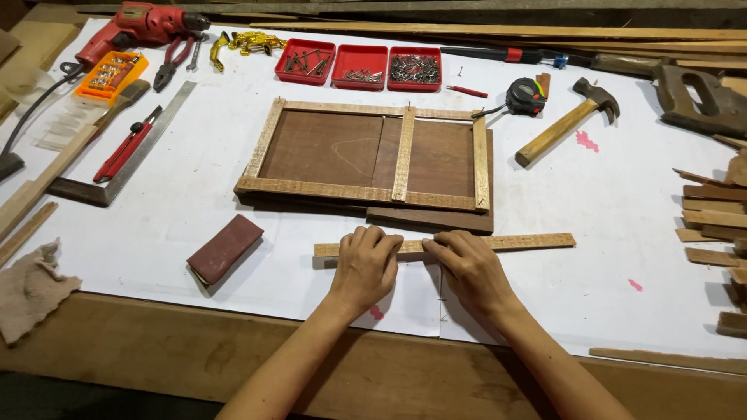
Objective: Measure, assemble, hammer, and sand thin wooden frame strips on a workbench.
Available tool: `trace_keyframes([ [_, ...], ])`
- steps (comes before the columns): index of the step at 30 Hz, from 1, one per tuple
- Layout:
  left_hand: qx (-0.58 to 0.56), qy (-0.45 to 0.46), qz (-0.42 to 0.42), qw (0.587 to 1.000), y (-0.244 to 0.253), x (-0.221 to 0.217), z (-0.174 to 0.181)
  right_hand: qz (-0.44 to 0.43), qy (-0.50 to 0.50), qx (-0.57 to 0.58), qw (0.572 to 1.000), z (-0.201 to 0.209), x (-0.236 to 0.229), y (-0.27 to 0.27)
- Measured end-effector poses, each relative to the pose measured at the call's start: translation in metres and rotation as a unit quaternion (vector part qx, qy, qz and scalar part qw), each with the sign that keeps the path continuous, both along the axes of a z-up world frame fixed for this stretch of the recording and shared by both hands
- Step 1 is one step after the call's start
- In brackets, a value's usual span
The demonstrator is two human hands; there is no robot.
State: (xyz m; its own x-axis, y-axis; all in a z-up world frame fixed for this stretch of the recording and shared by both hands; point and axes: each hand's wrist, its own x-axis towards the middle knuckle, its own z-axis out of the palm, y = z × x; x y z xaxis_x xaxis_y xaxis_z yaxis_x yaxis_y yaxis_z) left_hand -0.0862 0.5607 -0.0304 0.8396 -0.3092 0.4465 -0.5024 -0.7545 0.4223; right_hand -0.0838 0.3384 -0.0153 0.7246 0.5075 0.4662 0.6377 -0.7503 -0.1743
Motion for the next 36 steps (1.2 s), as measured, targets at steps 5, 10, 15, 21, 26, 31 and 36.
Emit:
trace_keyframes([
  [5, -0.002, 0.0, 0.002, 1.0, 0.024, 0.008, 0.005, 0.011, 0.009, -0.004, 1.0, 0.0, 0.007, 0.021],
  [10, -0.001, -0.026, 0.01, 1.0, 0.056, 0.013, 0.011, 0.032, 0.002, 0.007, 0.999, -0.013, 0.021, 0.048],
  [15, 0.017, -0.023, 0.038, 0.999, 0.091, 0.016, 0.012, 0.067, 0.0, 0.013, 0.998, -0.005, 0.029, 0.084],
  [21, 0.038, -0.018, 0.077, 0.996, 0.132, 0.015, 0.014, 0.095, 0.002, 0.017, 0.995, -0.006, 0.038, 0.129],
  [26, 0.042, -0.032, 0.113, 0.992, 0.168, 0.014, 0.018, 0.114, 0.018, 0.009, 0.993, -0.005, 0.048, 0.169],
  [31, 0.045, -0.026, 0.149, 0.987, 0.206, 0.015, 0.013, 0.135, 0.0, 0.012, 0.991, -0.01, 0.058, 0.211],
  [36, 0.061, -0.003, 0.178, 0.982, 0.244, 0.018, 0.004, 0.149, -0.005, 0.024, 0.989, -0.019, 0.066, 0.253],
])
